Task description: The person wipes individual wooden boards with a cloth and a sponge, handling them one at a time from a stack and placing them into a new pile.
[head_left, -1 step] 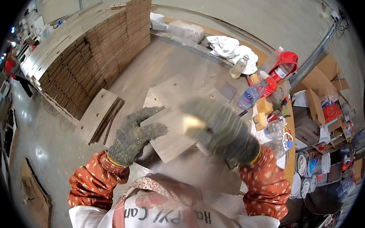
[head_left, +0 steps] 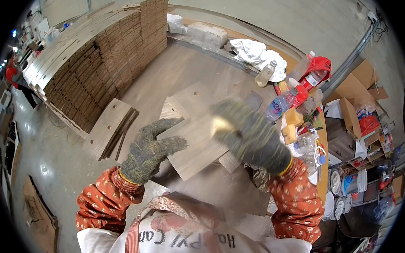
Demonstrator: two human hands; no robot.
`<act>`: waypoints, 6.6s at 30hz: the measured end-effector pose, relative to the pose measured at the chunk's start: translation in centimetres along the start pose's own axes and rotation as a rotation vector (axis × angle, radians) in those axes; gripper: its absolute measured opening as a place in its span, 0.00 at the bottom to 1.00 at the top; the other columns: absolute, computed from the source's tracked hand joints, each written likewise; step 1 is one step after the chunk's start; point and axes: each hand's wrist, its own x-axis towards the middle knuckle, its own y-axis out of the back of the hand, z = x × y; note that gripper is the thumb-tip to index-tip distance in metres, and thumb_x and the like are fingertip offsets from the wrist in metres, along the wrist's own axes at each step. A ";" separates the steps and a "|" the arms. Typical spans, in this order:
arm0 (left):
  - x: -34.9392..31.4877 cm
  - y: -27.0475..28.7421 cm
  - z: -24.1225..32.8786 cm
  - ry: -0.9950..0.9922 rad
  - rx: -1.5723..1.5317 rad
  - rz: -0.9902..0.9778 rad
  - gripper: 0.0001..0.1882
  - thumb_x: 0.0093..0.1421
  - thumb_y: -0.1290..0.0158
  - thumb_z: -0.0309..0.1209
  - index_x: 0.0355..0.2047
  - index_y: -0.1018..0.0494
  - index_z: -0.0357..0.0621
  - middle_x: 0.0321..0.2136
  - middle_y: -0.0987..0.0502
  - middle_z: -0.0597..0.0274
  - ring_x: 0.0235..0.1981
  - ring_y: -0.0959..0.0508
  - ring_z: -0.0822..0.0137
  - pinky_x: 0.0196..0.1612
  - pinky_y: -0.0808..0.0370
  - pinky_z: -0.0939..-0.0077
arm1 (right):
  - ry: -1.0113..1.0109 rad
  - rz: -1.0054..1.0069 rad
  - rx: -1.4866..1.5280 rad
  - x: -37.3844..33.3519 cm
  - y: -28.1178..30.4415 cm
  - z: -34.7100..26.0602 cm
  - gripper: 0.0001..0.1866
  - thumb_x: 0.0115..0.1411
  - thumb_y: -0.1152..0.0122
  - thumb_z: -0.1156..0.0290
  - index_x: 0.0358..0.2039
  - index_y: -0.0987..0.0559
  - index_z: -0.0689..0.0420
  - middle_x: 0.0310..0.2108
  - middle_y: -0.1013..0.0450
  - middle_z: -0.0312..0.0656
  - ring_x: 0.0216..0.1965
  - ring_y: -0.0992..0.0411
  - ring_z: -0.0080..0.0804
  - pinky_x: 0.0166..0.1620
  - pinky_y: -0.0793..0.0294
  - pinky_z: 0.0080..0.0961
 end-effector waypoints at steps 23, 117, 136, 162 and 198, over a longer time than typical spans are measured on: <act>3.0 -0.8 3.0 -0.504 1.065 -0.308 0.50 0.45 0.40 0.60 0.64 0.40 0.48 0.59 0.39 0.35 0.58 0.36 0.36 0.60 0.41 0.44 | -0.318 0.141 -0.194 0.8 2.0 5.8 0.27 0.55 0.34 0.61 0.54 0.27 0.58 0.49 0.26 0.49 0.47 0.26 0.42 0.52 0.28 0.32; 5.8 -4.6 4.5 -0.612 1.395 -0.341 0.45 0.56 0.56 0.66 0.62 0.40 0.44 0.56 0.38 0.38 0.59 0.38 0.41 0.60 0.46 0.41 | -0.118 0.476 -0.052 -12.2 -0.5 0.5 0.33 0.50 0.28 0.67 0.55 0.31 0.62 0.50 0.28 0.52 0.47 0.25 0.50 0.48 0.23 0.38; 2.2 4.1 1.3 0.289 -0.066 -0.040 0.20 0.53 0.37 0.37 0.40 0.26 0.35 0.24 0.22 0.60 0.18 0.23 0.72 0.21 0.24 0.81 | -0.239 0.495 -0.019 -6.8 -2.0 2.4 0.29 0.51 0.30 0.74 0.54 0.29 0.64 0.51 0.29 0.51 0.51 0.28 0.42 0.54 0.29 0.34; 2.5 1.2 0.5 -0.816 1.213 -0.195 0.39 0.48 0.43 0.44 0.61 0.36 0.46 0.58 0.36 0.43 0.60 0.36 0.42 0.63 0.43 0.44 | -0.292 0.680 -0.045 -1.0 -1.8 7.0 0.28 0.53 0.29 0.68 0.52 0.28 0.64 0.43 0.26 0.46 0.44 0.27 0.33 0.49 0.26 0.29; 4.6 4.4 4.3 -0.590 0.922 -0.544 0.43 0.50 0.39 0.51 0.63 0.38 0.47 0.61 0.39 0.37 0.64 0.40 0.43 0.65 0.44 0.48 | -0.416 0.596 0.038 -4.0 -0.1 9.4 0.32 0.51 0.28 0.69 0.55 0.31 0.63 0.48 0.29 0.45 0.49 0.29 0.34 0.52 0.29 0.29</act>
